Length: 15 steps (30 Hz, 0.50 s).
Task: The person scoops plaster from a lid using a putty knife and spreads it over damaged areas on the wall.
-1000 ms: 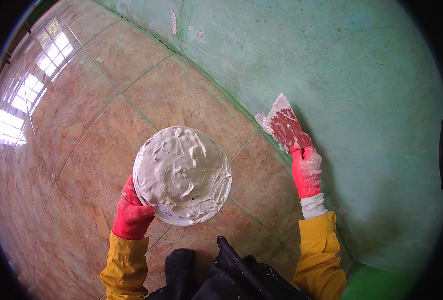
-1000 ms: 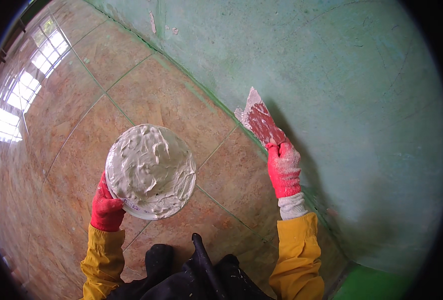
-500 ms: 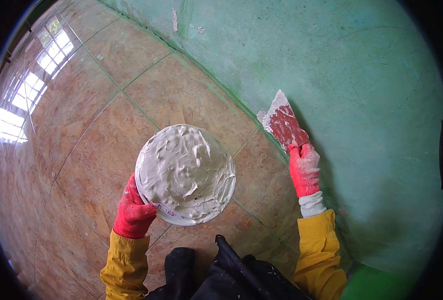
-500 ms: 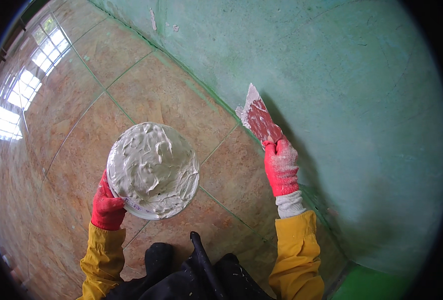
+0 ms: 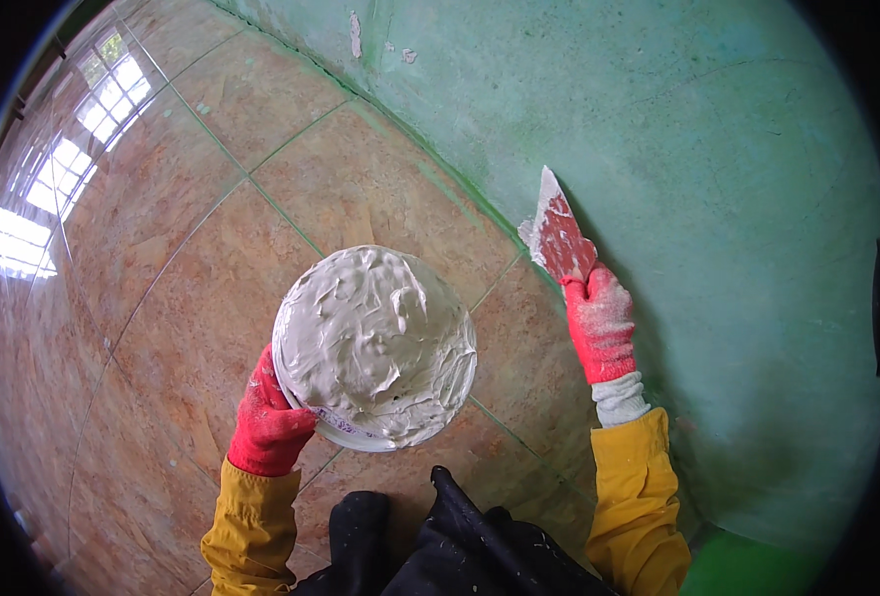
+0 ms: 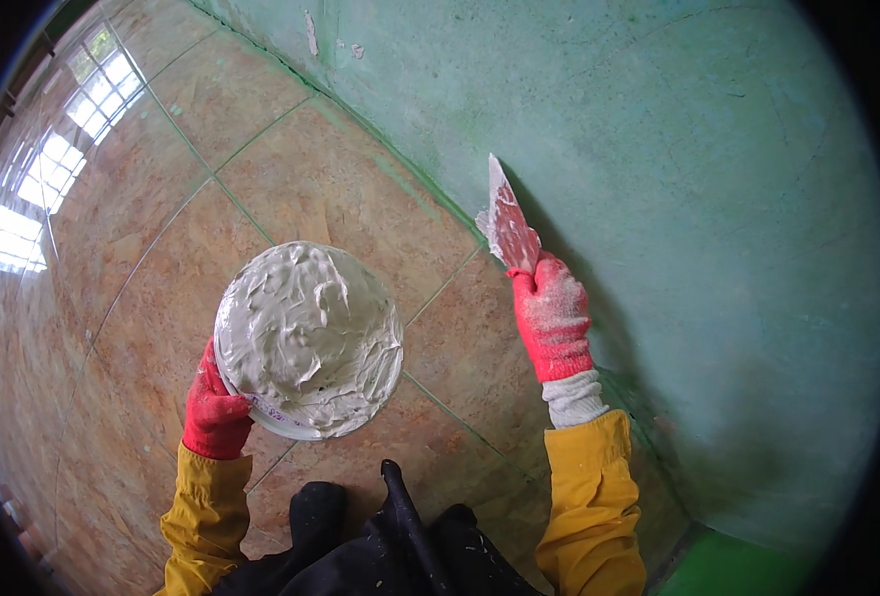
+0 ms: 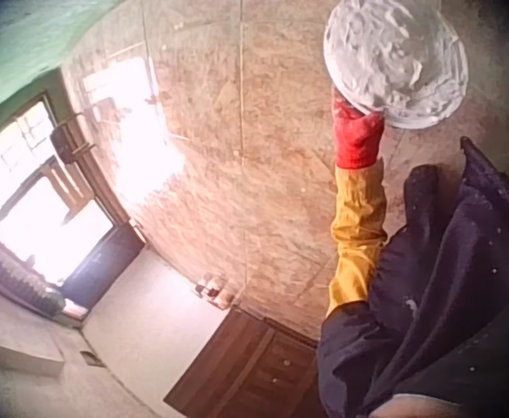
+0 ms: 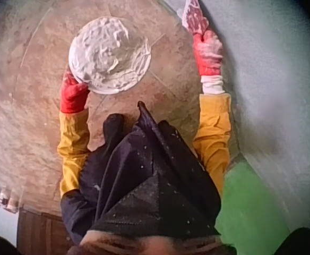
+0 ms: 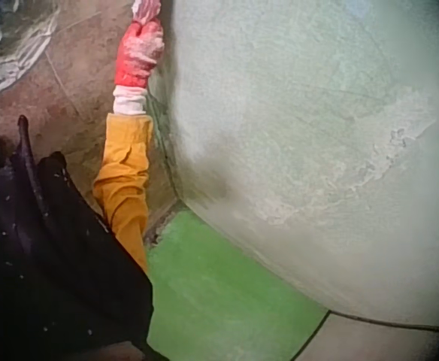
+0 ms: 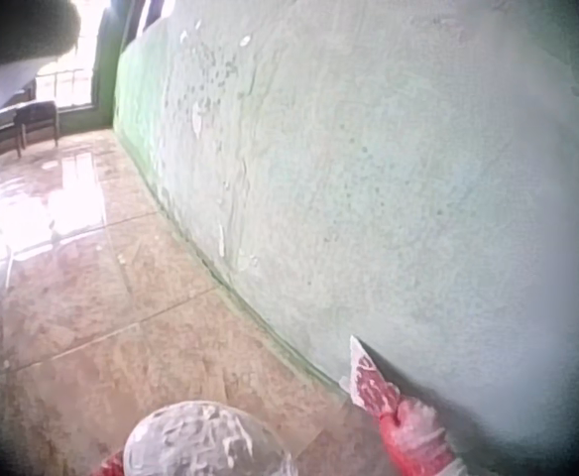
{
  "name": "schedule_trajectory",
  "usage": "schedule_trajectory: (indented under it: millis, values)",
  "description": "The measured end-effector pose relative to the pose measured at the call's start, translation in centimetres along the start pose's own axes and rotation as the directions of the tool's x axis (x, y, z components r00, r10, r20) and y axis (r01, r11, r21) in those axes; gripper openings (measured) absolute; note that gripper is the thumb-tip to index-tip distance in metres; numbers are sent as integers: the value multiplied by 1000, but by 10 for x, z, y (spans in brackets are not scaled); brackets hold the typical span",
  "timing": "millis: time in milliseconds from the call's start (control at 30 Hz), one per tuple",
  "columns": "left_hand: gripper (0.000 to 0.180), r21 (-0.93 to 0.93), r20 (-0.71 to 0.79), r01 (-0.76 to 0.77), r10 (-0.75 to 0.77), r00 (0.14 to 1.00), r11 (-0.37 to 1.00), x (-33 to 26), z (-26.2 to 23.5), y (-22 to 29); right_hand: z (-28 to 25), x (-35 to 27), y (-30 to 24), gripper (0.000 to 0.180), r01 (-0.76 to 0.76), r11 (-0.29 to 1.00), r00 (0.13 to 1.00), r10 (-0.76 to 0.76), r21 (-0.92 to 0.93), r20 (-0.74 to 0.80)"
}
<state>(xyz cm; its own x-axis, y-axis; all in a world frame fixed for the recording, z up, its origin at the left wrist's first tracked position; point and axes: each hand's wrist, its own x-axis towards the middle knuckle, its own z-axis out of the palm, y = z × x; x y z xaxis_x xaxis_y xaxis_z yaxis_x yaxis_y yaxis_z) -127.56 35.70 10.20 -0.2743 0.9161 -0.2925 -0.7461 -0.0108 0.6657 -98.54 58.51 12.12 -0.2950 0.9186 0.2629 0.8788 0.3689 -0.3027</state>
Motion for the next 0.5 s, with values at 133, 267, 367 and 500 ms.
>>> schedule_trajectory:
  millis: [133, 267, 367, 500]
  values:
    - [92, 4, -6, -10, 10, 1000, 1000, 0, -9, 3, -10, -11, -9, 16, 95, 988, 995, -92, -124, 31]
    - [91, 12, 3, -7, 7, 1000, 1000, 2, -18, 7, 2, -10, -10, 15, 188, 977, 982, -184, -95, 49]
    - [91, -4, 13, -5, 5, 1000, 1000, 3, -19, 9, 11, -4, -10, 16, 199, 971, 980, -197, -133, 25]
    - [91, 7, -13, -7, 7, 1000, 1000, -1, -26, 7, -7, -9, -20, 16, 165, 975, 986, -161, -148, 35]
